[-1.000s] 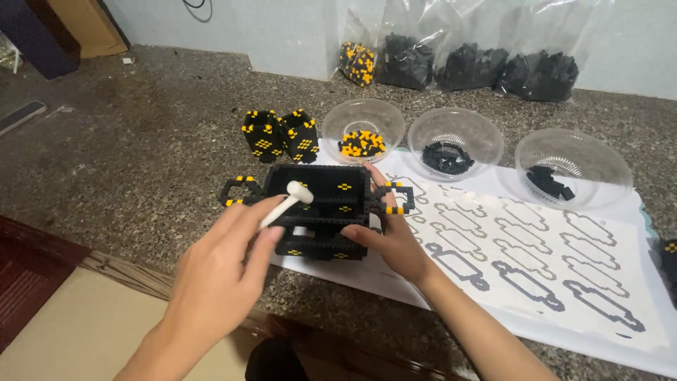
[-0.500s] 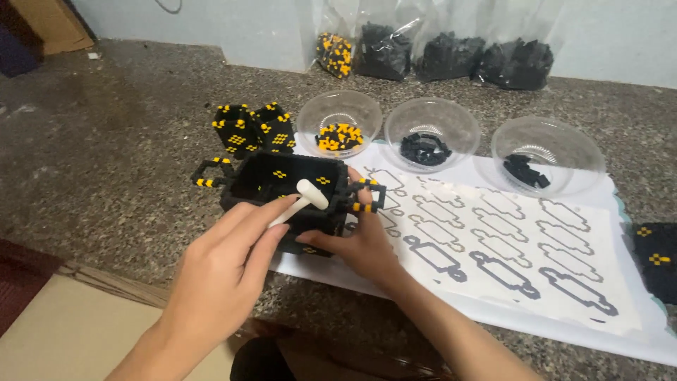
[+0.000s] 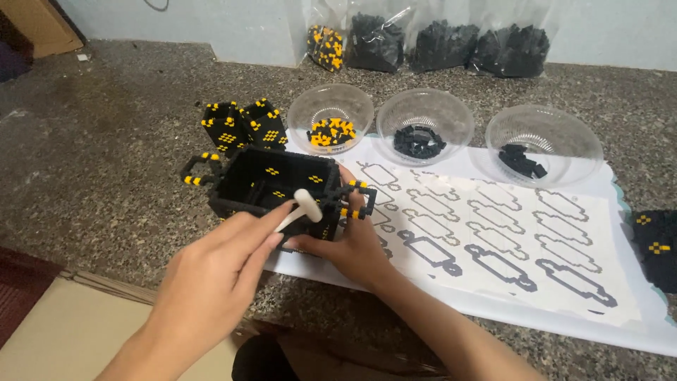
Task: The person assembles a black and yellow Lego model, attaching a handle to a box-like structure. They then use a white tool to press and secure the pieces together.
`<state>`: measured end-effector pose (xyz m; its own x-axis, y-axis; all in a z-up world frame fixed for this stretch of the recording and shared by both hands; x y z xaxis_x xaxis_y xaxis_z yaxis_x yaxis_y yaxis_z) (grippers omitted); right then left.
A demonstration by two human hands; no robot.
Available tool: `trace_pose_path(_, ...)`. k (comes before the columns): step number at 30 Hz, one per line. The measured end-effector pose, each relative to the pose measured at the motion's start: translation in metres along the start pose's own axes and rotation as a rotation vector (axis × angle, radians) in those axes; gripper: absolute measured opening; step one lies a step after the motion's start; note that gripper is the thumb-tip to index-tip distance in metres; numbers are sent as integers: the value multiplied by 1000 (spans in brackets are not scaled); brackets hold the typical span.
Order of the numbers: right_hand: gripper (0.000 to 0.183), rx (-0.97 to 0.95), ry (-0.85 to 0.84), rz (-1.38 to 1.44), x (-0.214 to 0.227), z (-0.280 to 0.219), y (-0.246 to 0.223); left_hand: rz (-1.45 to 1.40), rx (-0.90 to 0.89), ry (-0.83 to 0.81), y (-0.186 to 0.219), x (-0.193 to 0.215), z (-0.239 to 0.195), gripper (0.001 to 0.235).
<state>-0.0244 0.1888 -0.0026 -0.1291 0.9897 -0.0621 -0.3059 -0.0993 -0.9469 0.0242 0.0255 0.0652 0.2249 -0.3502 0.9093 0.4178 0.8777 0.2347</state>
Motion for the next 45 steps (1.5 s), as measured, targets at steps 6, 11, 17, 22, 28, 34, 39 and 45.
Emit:
trace_pose_path(6, 111, -32, 20, -197, 1, -2, 12, -36, -21, 55, 5, 2, 2, 41)
trace_pose_path(11, 96, 173, -60, -337, -2, -7, 14, 70, -4, 3, 4, 0, 1, 46)
trace_pose_path(17, 98, 132, -99, -327, -7, -26, 17, 74, -25, 4, 2, 5, 1, 45)
trace_pose_path(22, 88, 197, 20, -458, -14, -28, 18, 34, -32, 57, 2, 12, 0, 45)
trace_pose_path(28, 131, 28, 141, -292, -11, -25, 14, -22, -137, 146, -2, 14, -6, 42)
trace_pose_path(34, 103, 208, 58, -349, -12, -24, 4, 18, -111, 63, -2, 13, -2, 46)
trace_pose_path(39, 105, 28, 46, -32, -14, -25, 2, 83, 13, -199, -10, 7, 8, 51)
trace_pose_path(45, 104, 22, -47, 211, -17, -24, 5, 25, -100, -127, 0, 13, 23, 49)
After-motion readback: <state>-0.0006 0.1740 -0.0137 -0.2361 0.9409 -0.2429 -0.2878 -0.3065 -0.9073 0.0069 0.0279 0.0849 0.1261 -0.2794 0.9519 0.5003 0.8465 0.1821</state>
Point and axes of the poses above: each hand's wrist, its own z-axis towards the middle knuckle, its own x-axis out of the back of the hand, y = z × x, the point moved 2 cm from there along z, towards the middle knuckle, and after that the axes turned 4 degrees about z, right-handed, at the moved point
